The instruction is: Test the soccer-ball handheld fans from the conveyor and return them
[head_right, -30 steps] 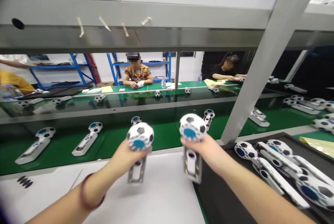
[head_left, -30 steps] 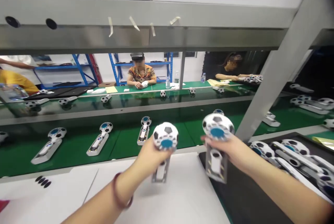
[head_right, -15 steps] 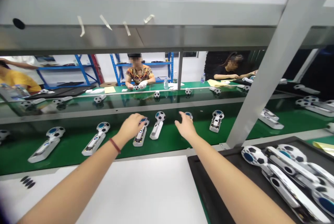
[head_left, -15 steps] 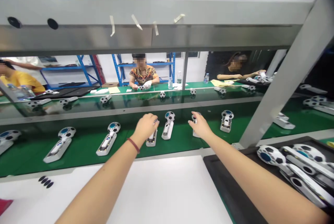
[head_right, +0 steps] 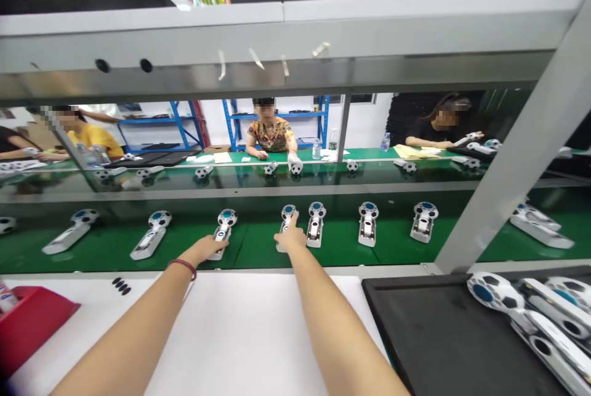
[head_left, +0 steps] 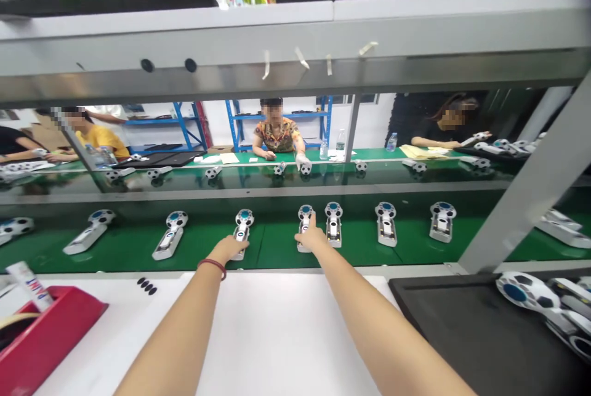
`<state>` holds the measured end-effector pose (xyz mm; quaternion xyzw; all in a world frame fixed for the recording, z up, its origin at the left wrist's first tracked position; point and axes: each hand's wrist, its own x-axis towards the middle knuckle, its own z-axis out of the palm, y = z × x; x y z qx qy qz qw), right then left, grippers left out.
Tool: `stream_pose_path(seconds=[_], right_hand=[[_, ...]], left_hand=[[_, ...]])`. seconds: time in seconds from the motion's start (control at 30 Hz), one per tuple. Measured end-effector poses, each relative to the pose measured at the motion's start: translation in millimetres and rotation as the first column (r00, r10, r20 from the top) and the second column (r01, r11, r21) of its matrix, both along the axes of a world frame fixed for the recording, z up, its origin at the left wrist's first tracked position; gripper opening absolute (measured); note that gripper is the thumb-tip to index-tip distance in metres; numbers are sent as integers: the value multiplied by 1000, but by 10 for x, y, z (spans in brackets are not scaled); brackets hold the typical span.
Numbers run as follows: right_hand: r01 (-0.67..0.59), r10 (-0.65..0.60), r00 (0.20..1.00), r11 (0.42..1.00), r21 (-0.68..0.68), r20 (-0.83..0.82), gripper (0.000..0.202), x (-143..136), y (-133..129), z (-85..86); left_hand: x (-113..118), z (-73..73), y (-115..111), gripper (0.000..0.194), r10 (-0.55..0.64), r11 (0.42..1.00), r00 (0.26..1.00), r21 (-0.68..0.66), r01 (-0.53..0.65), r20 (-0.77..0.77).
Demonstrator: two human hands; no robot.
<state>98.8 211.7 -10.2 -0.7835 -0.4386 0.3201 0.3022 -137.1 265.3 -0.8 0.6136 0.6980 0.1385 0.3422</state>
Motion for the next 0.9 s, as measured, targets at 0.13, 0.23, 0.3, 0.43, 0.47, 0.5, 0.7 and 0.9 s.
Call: stream_pose_path(seconds=[0.13,0.23,0.3,0.43,0.47,0.5,0.7,0.9], right_hand=[[-43,64,969,995,94,-237,65,94,-182,34],[-65,167,883,969,238,-439,44,54,-439,104],[-48,235,806,941,336,-543,43,0,-637,173],[11,356,610,889,457,-708,42,-69,-1003,387],[33,364,534,893,449,-763,42,-72,-1076,445],[49,353,453,907,419,-819,41,-72,-1140,495],[32,248,262,964,266,-933,51,-107,-1384,505],[94,371,518,871,482,-771,60,-171,-1480,207]], left_hand=[[175,63,-306,30,32,998,921,-70,-6,388],[259,189,-625,42,0,996,747,-66,59,665],[295,295,-842,44,-22,996,624,-34,78,781],[342,521,-1223,38,-89,992,311,55,117,946],[351,566,-1305,43,-96,989,264,62,134,960],[360,601,-1381,47,-86,987,244,50,151,966],[476,533,-1693,46,213,928,240,-273,254,947],[598,317,-1718,63,285,943,325,-325,74,902]])
